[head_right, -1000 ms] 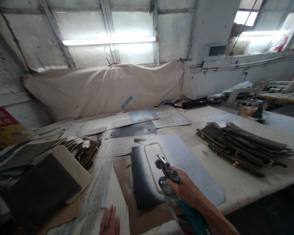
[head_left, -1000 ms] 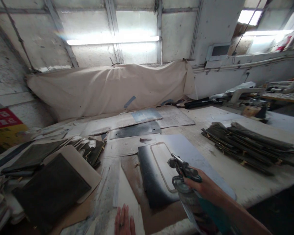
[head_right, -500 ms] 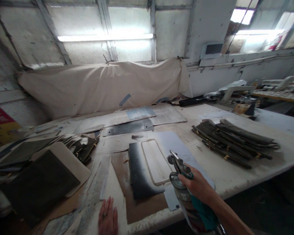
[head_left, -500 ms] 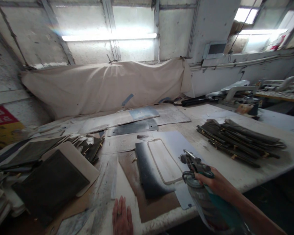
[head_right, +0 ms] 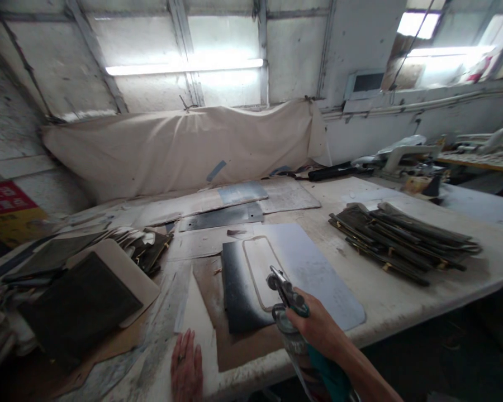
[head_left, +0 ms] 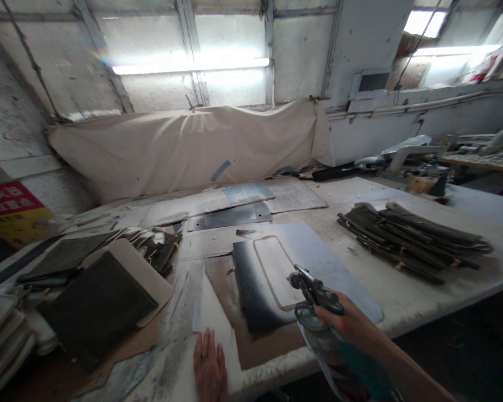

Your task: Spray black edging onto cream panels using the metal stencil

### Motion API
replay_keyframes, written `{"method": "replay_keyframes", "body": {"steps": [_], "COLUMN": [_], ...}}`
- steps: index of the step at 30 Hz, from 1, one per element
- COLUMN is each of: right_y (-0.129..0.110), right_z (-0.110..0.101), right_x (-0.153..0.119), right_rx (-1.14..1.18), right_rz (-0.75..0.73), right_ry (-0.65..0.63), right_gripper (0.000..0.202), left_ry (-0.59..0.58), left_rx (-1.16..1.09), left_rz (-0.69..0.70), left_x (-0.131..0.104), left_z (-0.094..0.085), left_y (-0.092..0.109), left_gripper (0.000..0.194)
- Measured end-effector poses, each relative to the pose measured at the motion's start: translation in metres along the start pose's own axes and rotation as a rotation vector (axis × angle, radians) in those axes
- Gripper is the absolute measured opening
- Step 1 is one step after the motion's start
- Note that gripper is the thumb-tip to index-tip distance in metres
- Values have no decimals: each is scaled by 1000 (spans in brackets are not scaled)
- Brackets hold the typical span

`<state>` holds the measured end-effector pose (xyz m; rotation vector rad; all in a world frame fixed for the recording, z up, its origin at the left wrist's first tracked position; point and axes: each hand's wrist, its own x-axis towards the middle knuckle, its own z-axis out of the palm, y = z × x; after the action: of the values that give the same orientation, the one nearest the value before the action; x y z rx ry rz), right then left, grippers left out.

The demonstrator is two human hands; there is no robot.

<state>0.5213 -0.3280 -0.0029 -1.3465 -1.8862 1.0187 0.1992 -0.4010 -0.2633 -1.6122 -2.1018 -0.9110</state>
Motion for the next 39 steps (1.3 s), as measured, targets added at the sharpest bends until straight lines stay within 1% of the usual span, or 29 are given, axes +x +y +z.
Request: {"method": "replay_keyframes", "body": {"steps": [4, 8, 12, 15, 19, 23, 28, 32, 39], "right_y": [-4, 10, 25, 30, 37, 42, 38, 36, 45], "right_z": [0, -5, -15, -22, -28, -23, -10, -3, -2], "right_x": [-2, -6, -15, -25, -35, -44, -54, -62, -70], "right_rx": [4, 16, 12, -9, -17, -1, 38, 118, 143], "right_rz": [0, 25, 65, 84, 81, 75, 26, 21, 18], "right_ry": [-22, 1, 65, 101, 100, 78, 37, -22, -12], "right_gripper": [9, 12, 15, 15, 12, 8, 6, 7, 8], "left_ry": [8, 26, 13, -9, -17, -14, -9, 2, 26], "left_rx": [-12, -27, -4, 26, 43, 46, 51, 21, -19], "left_rz": [-6, -15, -12, 3, 18, 27, 18, 7, -16], "left_x": [0, 2, 3, 4, 5, 6, 5, 3, 2], "left_z": [-3, -6, -10, -12, -14, -16, -16, -16, -18], "left_y": [3, 8, 13, 15, 18, 21, 23, 22, 25], "left_gripper": [44, 44, 44, 44, 45, 44, 45, 43, 44]}}
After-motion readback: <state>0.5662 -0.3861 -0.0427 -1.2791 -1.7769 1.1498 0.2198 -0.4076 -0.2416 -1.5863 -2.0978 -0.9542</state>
